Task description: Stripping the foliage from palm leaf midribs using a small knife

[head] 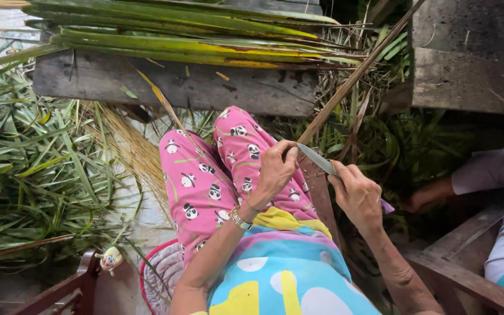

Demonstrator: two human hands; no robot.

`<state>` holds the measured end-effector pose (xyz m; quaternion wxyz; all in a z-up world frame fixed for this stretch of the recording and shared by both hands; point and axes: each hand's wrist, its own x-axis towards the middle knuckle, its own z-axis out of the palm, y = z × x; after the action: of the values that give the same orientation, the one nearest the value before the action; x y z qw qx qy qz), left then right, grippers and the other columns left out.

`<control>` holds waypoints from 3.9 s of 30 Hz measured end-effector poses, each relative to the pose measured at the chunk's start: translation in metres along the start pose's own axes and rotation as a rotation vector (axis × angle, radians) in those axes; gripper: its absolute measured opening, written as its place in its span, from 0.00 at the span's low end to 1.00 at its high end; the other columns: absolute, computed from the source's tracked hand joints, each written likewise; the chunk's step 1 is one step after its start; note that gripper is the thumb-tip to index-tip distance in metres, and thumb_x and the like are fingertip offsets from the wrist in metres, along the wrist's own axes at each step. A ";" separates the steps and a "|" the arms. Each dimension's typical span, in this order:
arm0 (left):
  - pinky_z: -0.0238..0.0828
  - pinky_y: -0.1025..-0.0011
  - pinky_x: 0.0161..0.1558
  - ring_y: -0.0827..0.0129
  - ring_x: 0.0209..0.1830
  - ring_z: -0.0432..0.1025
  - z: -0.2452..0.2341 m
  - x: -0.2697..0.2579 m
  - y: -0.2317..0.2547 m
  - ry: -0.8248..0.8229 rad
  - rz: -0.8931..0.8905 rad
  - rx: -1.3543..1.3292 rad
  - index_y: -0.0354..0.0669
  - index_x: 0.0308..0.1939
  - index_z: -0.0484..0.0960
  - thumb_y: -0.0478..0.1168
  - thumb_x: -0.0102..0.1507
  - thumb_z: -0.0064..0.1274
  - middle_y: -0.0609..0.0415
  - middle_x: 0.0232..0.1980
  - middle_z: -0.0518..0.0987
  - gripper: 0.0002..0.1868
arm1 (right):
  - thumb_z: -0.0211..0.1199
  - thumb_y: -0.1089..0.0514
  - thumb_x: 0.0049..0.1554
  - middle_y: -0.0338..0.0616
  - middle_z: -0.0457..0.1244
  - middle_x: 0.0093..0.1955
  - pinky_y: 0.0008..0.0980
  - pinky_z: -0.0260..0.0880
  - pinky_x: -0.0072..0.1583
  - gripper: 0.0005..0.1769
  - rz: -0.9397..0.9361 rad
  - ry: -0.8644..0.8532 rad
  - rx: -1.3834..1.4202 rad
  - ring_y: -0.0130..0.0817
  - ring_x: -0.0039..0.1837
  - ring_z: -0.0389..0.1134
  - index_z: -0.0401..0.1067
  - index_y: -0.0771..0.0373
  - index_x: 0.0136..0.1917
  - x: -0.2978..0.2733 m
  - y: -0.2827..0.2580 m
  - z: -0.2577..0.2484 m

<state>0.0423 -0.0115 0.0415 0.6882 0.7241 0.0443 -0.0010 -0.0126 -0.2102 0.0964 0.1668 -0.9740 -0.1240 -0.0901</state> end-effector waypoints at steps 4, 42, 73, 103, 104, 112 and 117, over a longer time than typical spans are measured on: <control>0.75 0.73 0.30 0.70 0.24 0.77 0.001 -0.001 0.000 0.045 0.029 0.017 0.44 0.40 0.86 0.34 0.64 0.53 0.55 0.22 0.80 0.07 | 0.66 0.49 0.60 0.33 0.66 0.44 0.36 0.76 0.50 0.18 -0.008 -0.006 -0.046 0.35 0.48 0.74 0.75 0.48 0.63 0.000 -0.003 -0.003; 0.76 0.60 0.39 0.51 0.36 0.78 0.010 -0.001 -0.010 0.051 0.194 0.314 0.46 0.35 0.79 0.39 0.64 0.52 0.49 0.30 0.77 0.03 | 0.59 0.45 0.63 0.35 0.62 0.41 0.38 0.77 0.46 0.18 -0.090 -0.076 -0.174 0.39 0.43 0.73 0.73 0.50 0.63 -0.003 0.014 -0.003; 0.77 0.64 0.31 0.58 0.27 0.77 0.003 -0.003 -0.004 0.069 0.207 0.627 0.48 0.37 0.74 0.36 0.68 0.42 0.53 0.31 0.73 0.06 | 0.56 0.44 0.63 0.33 0.61 0.42 0.41 0.76 0.43 0.18 -0.114 -0.109 -0.211 0.40 0.40 0.73 0.69 0.47 0.64 0.016 0.011 0.025; 0.67 0.74 0.26 0.72 0.23 0.69 -0.027 -0.031 0.035 -0.097 0.086 -0.039 0.50 0.43 0.84 0.36 0.63 0.53 0.55 0.23 0.75 0.07 | 0.59 0.62 0.59 0.41 0.67 0.35 0.30 0.69 0.34 0.09 0.459 0.083 0.755 0.29 0.34 0.68 0.79 0.60 0.51 0.061 0.091 0.010; 0.66 0.75 0.26 0.74 0.24 0.68 -0.017 -0.028 0.030 -0.081 0.063 -0.121 0.48 0.43 0.84 0.35 0.64 0.53 0.56 0.24 0.75 0.06 | 0.56 0.66 0.60 0.44 0.63 0.32 0.23 0.63 0.28 0.08 0.514 0.033 1.171 0.24 0.28 0.62 0.74 0.66 0.52 0.056 0.053 0.012; 0.69 0.75 0.32 0.75 0.29 0.70 0.023 -0.018 0.018 -0.031 0.127 -0.159 0.48 0.40 0.85 0.32 0.63 0.59 0.55 0.30 0.79 0.05 | 0.60 0.70 0.60 0.43 0.51 0.18 0.30 0.52 0.16 0.08 0.549 0.222 1.613 0.24 0.15 0.48 0.66 0.72 0.38 0.054 0.014 0.051; 0.69 0.71 0.36 0.68 0.32 0.72 0.042 -0.017 0.017 0.136 0.338 -0.133 0.46 0.37 0.85 0.31 0.63 0.58 0.53 0.32 0.76 0.05 | 0.61 0.68 0.59 0.46 0.48 0.14 0.31 0.48 0.18 0.18 0.610 0.339 1.410 0.31 0.13 0.46 0.62 0.65 0.29 0.062 0.010 0.051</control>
<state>0.0294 -0.0551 0.0578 0.7203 0.6726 -0.0317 0.1664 0.0558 -0.1882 0.0599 0.7795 -0.6024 0.1479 -0.0876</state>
